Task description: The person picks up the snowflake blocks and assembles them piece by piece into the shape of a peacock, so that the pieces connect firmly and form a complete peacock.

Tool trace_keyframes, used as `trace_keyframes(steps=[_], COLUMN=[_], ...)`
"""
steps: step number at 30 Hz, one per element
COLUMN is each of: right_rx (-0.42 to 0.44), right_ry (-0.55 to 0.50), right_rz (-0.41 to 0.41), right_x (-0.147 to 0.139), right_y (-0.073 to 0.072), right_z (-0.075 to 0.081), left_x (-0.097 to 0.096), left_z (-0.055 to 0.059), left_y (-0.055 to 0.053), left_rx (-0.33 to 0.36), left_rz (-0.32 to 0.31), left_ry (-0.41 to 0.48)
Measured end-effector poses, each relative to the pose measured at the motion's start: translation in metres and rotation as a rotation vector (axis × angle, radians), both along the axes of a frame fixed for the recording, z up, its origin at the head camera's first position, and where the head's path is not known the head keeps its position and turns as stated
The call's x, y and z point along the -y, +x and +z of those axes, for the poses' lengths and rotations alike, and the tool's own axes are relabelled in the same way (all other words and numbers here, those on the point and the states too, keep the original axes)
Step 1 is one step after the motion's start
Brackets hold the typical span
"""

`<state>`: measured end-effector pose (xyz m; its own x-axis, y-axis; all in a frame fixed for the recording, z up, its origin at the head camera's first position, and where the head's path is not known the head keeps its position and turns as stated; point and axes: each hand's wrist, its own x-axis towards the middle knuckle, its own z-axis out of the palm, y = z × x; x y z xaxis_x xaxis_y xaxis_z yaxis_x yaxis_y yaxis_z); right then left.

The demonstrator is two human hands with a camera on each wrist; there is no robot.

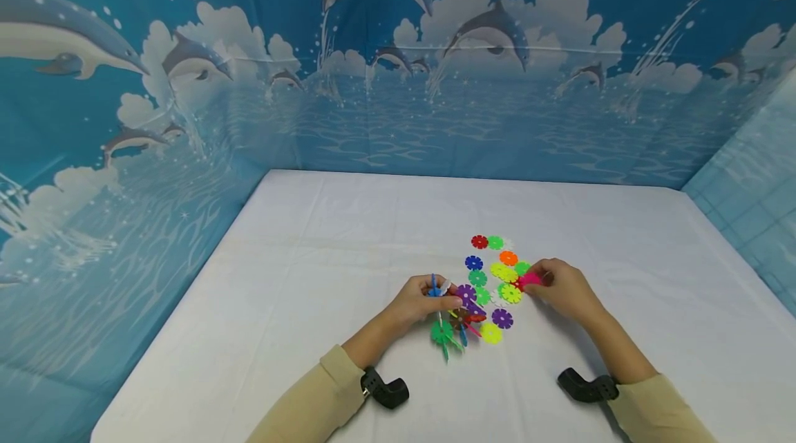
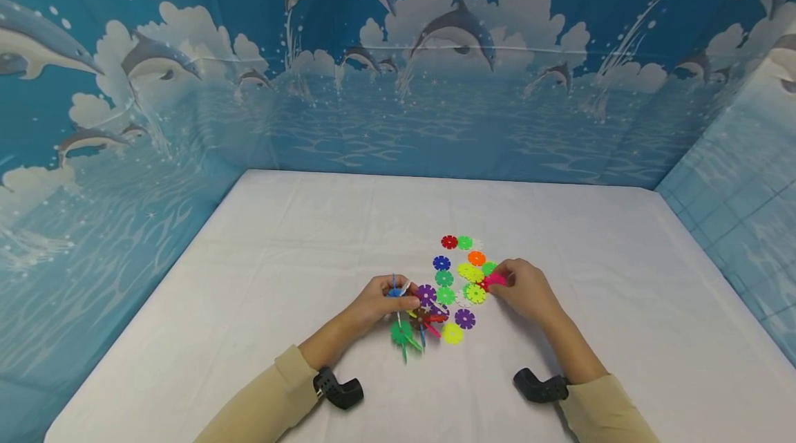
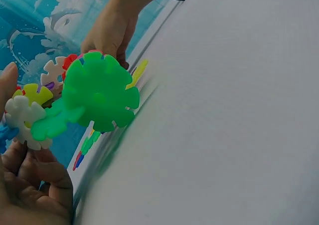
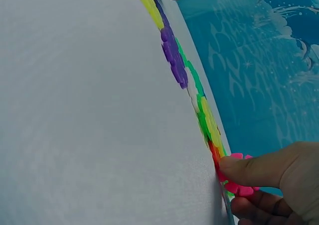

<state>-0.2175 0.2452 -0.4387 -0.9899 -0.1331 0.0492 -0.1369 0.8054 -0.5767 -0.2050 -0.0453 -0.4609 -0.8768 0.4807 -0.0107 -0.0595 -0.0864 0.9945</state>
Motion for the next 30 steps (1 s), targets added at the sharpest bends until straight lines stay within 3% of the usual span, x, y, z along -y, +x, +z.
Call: trace_keyframes(steps=[7, 17, 23, 30], right_rx=[-0.008, -0.016, -0.096, -0.233], right_ry=[-0.030, -0.178, -0.281, -0.223], right_rz=[0.007, 0.152, 0.290, 0.331], right_x=[0.003, 0.028, 0.045, 0.056], right_y=[0.002, 0.017, 0.028, 0.033], right_z=[0.003, 0.023, 0.028, 0.025], left_x=[0.001, 0.000, 0.000, 0.002], left_z=[0.001, 0.001, 0.001, 0.003], left_y=[0.000, -0.001, -0.002, -0.002], left_rx=[0.028, 0.016, 0.002, 0.002], left_rz=[0.005, 0.013, 0.007, -0.038], left_ry=[0.006, 0.023, 0.020, 0.026])
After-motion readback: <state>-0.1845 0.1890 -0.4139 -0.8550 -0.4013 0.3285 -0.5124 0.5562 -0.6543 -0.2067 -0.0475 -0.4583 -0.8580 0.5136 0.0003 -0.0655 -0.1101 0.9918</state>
